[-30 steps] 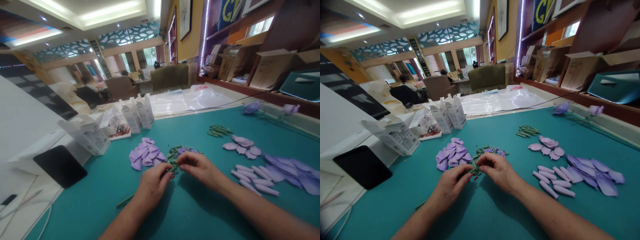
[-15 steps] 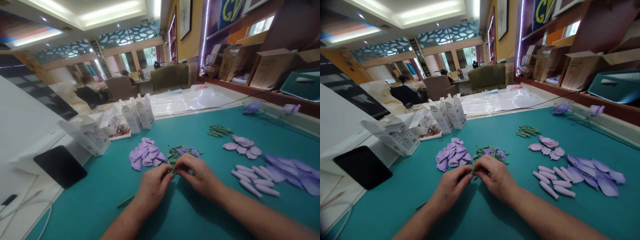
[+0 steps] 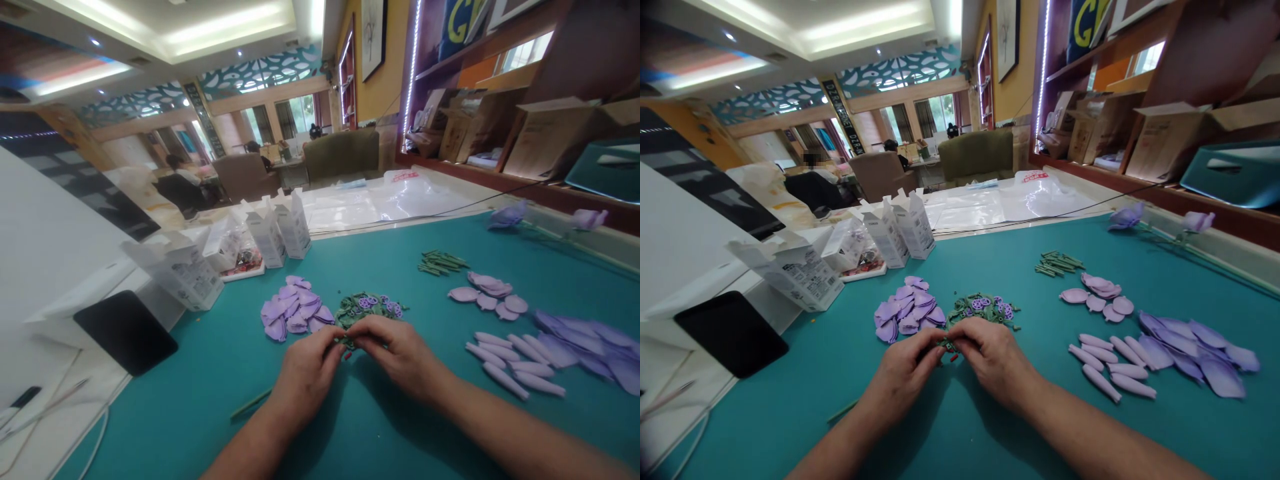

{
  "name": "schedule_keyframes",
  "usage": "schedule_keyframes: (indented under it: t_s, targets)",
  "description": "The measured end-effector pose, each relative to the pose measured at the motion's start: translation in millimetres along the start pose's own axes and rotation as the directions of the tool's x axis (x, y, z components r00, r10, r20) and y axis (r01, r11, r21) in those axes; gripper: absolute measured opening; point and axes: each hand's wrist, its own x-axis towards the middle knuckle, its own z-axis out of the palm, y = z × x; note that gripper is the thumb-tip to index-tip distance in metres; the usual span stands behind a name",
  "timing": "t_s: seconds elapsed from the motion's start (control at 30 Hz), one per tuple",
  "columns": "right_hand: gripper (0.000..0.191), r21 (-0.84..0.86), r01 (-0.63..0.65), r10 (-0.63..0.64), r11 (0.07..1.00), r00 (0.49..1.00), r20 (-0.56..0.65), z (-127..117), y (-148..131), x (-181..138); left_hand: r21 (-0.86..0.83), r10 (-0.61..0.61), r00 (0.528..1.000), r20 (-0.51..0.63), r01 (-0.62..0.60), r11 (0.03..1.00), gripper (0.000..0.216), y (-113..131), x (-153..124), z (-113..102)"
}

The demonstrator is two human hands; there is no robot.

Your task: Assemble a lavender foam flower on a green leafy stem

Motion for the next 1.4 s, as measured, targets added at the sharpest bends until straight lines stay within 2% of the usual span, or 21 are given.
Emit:
schedule_keyframes:
  t_s: [0.3,0.67,1.13,1.4]
  targets:
    - [0.021,0.043,-0.031,0.030,0.999,0.999,0.033,3,-2,-1,0.041,-0.039,0.999,0.011,0.038,0.998,0.021,-4,-1,3]
    - [0.024,0.065,-0.040,0.035,0.997,0.996,0.078,3,-10,-2,0.087,-0.158,0.987,0.039,0.154,0.984,0.022,-3,3,3]
    - [0.031,0.048,-0.072,0.066,0.996,0.991,0.113,3,-16,-2,0.159,-0.162,0.986,0.040,0.154,0.975,0.022,-3,3,1]
    - [0.032,0.091,-0.090,0.080,0.992,0.991,0.112,3,-16,-2,0.093,-0.148,0.988,0.039,0.144,0.985,0.025,-4,3,1]
